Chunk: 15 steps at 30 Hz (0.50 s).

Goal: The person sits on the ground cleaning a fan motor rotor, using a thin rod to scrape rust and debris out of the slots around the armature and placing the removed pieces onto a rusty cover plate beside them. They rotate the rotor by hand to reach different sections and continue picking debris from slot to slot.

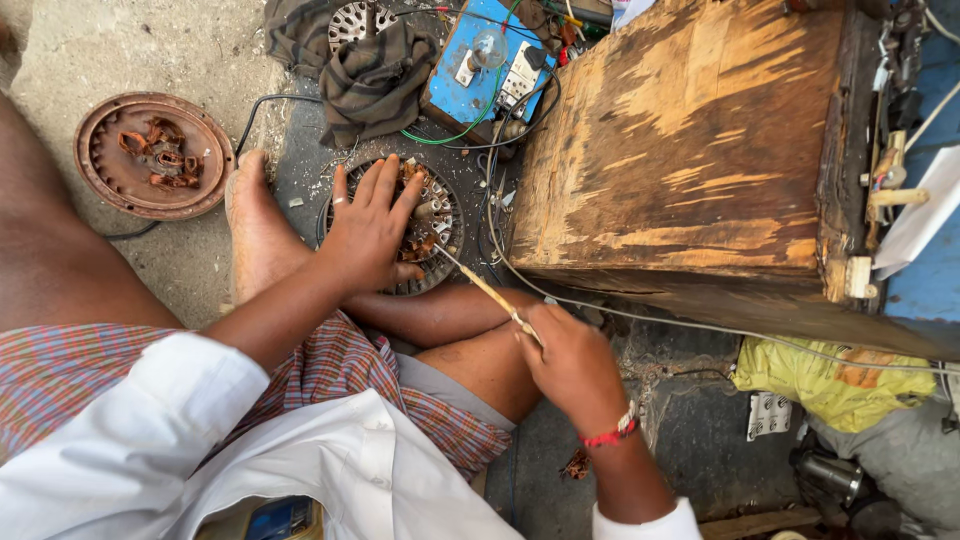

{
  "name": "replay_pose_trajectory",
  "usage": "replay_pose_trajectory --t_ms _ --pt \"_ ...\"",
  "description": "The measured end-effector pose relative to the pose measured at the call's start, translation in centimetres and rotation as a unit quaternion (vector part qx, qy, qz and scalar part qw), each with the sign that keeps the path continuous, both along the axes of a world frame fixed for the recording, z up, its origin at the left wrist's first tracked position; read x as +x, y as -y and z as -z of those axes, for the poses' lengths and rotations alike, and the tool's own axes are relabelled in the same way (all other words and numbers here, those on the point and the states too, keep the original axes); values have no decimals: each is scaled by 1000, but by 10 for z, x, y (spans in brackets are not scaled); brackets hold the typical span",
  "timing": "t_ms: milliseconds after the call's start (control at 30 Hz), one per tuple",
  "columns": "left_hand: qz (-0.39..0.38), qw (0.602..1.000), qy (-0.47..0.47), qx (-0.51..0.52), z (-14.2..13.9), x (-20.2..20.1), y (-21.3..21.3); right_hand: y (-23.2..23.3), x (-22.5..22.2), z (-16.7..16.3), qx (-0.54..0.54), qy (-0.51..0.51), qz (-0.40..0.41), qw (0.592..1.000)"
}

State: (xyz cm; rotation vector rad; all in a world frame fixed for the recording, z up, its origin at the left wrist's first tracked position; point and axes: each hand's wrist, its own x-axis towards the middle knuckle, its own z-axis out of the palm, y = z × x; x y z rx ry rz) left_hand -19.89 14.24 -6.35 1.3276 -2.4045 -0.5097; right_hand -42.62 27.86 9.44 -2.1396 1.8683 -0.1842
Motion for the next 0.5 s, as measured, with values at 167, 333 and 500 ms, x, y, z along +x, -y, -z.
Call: replay_pose_trajectory --t_ms 167,333,500 --pt "-81 988 -129 -4 8 -11 -45 -35 -13 24 7 62 97 993" --pt "-105 992 -46 -50 8 -38 -53 -66 -35 31 0 81 172 982" --pt "-114 989 -34 -89 14 -54 -51 -78 -56 53 -39 215 300 929"
